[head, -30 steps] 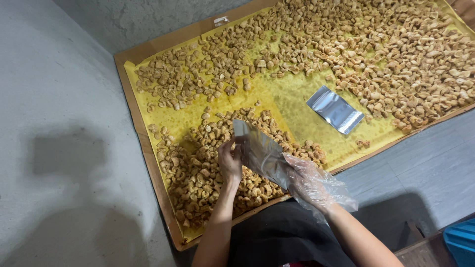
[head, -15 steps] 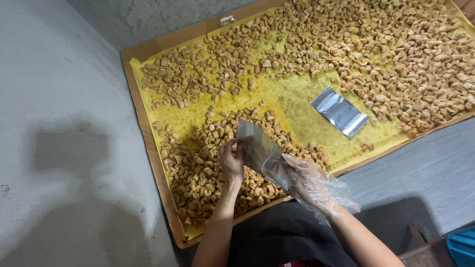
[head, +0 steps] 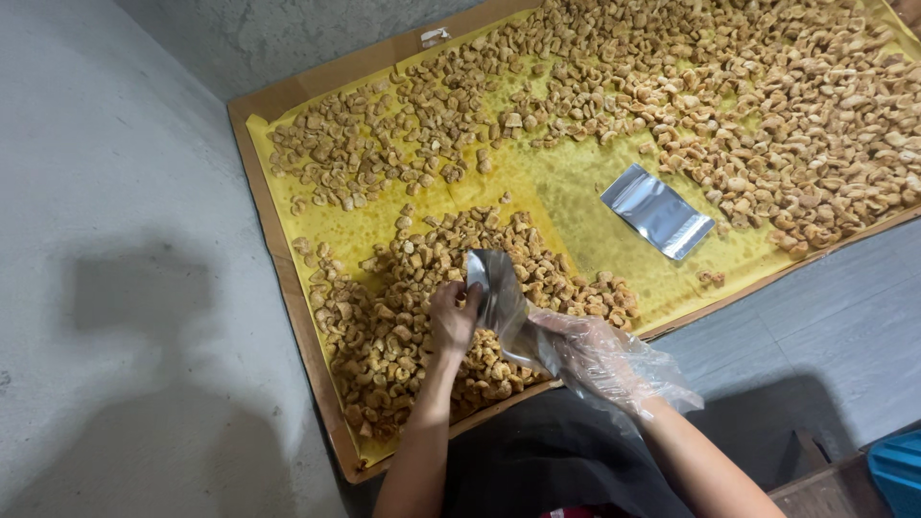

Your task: The person scoops cashews from a large yellow tray into small transparent bags, weighs each bag on a digital scale, and places the filled bags into a blue crate. The process is repeated multiple times with consistent hand movements.

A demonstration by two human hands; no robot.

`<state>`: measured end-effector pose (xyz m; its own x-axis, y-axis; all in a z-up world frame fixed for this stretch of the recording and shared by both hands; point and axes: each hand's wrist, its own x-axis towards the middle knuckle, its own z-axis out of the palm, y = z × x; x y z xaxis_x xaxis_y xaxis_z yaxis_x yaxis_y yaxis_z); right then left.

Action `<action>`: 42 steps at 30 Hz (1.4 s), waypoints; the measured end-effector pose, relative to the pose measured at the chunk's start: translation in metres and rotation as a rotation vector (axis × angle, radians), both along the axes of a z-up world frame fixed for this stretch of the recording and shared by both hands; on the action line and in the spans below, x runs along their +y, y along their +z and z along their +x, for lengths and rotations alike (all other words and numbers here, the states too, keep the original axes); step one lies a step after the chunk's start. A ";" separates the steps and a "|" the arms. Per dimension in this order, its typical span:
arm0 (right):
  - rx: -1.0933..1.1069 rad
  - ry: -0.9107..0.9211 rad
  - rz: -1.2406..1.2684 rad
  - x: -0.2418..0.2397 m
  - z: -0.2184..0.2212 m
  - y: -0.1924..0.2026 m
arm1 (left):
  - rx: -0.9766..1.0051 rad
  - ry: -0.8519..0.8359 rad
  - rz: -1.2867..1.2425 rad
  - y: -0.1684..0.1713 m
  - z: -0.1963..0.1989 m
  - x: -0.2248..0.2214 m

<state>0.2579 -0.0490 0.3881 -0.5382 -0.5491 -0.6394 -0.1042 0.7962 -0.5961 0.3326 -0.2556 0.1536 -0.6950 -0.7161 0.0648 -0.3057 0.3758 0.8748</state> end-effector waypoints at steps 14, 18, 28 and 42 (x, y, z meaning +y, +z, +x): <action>-0.136 -0.603 -0.247 0.066 -0.060 -0.085 | -0.020 -0.053 0.736 0.012 0.023 -0.031; -0.337 -0.601 -0.686 0.083 -0.071 -0.107 | -0.087 -0.105 0.788 0.020 0.026 -0.039; 0.110 -0.273 -0.307 0.005 -0.052 -0.042 | -0.052 -0.466 0.310 0.130 0.001 0.009; -0.144 -0.197 -0.247 0.086 -0.235 -0.168 | -0.280 -0.199 0.024 0.165 -0.058 0.023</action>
